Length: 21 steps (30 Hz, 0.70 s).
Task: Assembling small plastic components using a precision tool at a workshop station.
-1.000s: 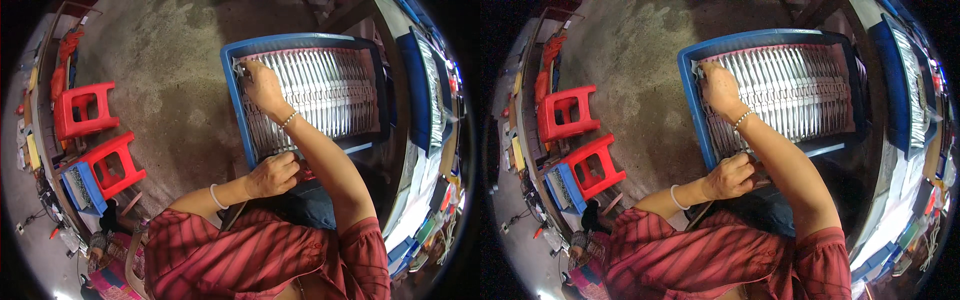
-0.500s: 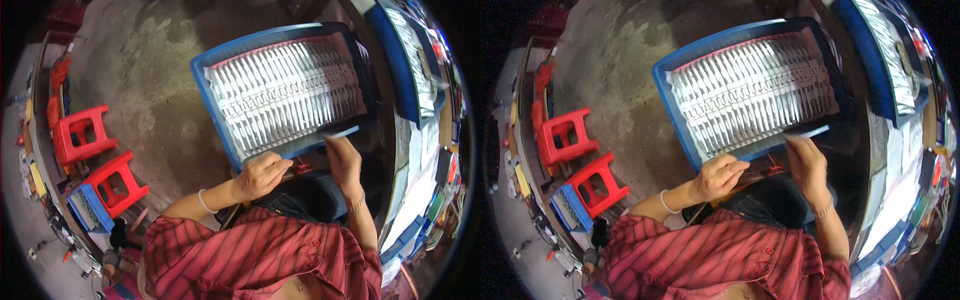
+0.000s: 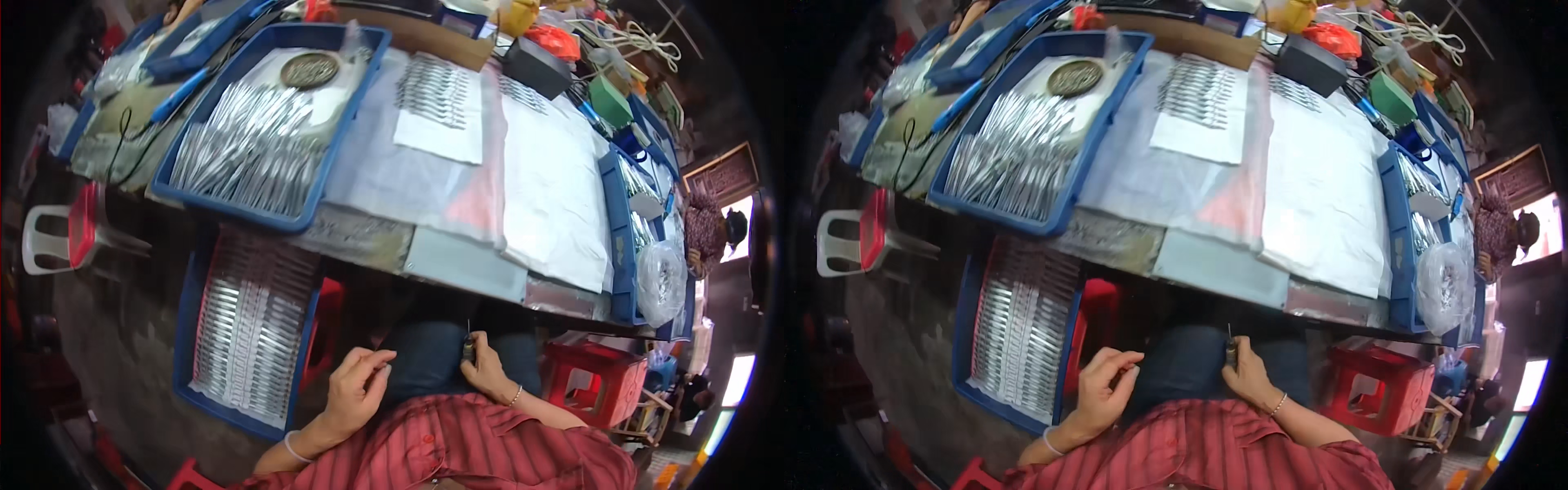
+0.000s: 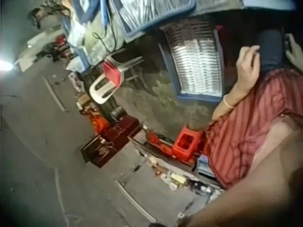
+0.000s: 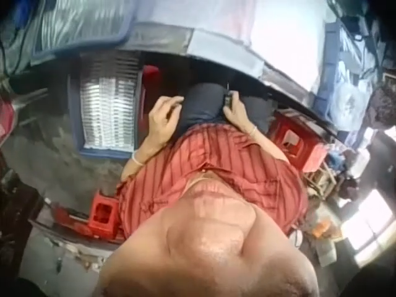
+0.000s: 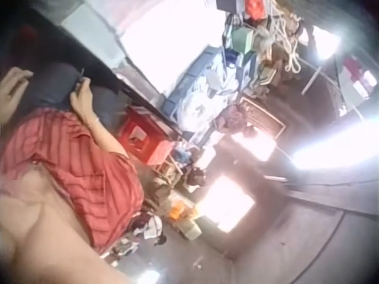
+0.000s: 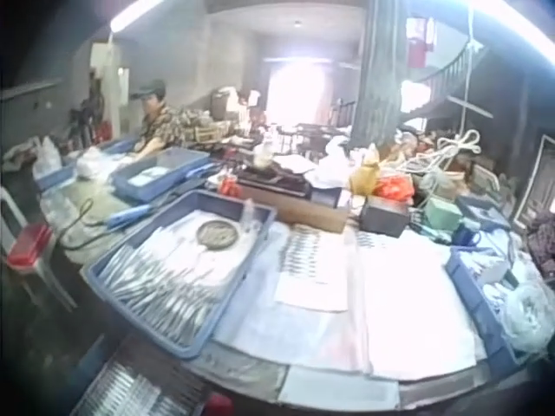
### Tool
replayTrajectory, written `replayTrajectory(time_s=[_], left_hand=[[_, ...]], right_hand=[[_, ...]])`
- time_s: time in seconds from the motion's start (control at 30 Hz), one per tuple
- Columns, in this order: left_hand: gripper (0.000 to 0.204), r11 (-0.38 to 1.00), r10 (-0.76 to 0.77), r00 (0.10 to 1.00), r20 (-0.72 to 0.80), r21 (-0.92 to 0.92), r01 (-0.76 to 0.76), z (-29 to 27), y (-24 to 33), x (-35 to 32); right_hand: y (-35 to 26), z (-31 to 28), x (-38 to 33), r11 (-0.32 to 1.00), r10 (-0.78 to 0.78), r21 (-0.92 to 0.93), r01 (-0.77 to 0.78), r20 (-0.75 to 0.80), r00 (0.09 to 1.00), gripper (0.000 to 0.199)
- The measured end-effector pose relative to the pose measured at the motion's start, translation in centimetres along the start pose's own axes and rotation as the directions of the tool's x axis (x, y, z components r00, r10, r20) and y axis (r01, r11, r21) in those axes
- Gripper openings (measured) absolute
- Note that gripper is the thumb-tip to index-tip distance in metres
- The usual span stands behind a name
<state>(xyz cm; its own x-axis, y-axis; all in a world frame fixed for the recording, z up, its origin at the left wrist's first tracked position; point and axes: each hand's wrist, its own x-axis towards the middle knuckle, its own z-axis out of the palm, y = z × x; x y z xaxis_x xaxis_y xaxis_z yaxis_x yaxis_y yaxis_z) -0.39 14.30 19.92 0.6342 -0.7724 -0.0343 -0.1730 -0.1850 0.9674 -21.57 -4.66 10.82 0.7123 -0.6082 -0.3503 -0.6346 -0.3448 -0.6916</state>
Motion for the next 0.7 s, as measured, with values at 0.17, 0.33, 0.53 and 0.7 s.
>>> replayTrajectory(time_s=[0.17, 0.33, 0.53, 0.7], left_hand=[[0.023, 0.847, 0.456, 0.889, 0.044, 0.284, -0.449, 0.8, 7.4, 12.6], [0.026, 0.651, 0.567, 0.812, 0.137, 0.53, -0.544, 4.3, 6.5, 28.0], [0.025, 0.254, 0.559, 0.723, 0.405, 0.747, -0.615, 4.6, 4.1, 37.5], [0.021, 0.008, 0.471, 0.69, 0.55, 0.779, -0.627, 5.6, 3.9, 39.7]], right_hand=[[2.6, -0.3, 1.0, 0.967, -0.102, 0.23, 0.11, -0.049, 0.994, 0.029], [3.6, -0.6, 2.7, 0.952, -0.11, 0.284, 0.112, -0.024, 0.994, 0.026], [4.8, -1.8, 3.3, 0.922, -0.06, 0.385, 0.042, 0.034, 0.998, 0.03], [4.6, -2.7, 3.5, 0.894, 0.023, 0.437, -0.098, 0.174, 0.984, 0.032]])
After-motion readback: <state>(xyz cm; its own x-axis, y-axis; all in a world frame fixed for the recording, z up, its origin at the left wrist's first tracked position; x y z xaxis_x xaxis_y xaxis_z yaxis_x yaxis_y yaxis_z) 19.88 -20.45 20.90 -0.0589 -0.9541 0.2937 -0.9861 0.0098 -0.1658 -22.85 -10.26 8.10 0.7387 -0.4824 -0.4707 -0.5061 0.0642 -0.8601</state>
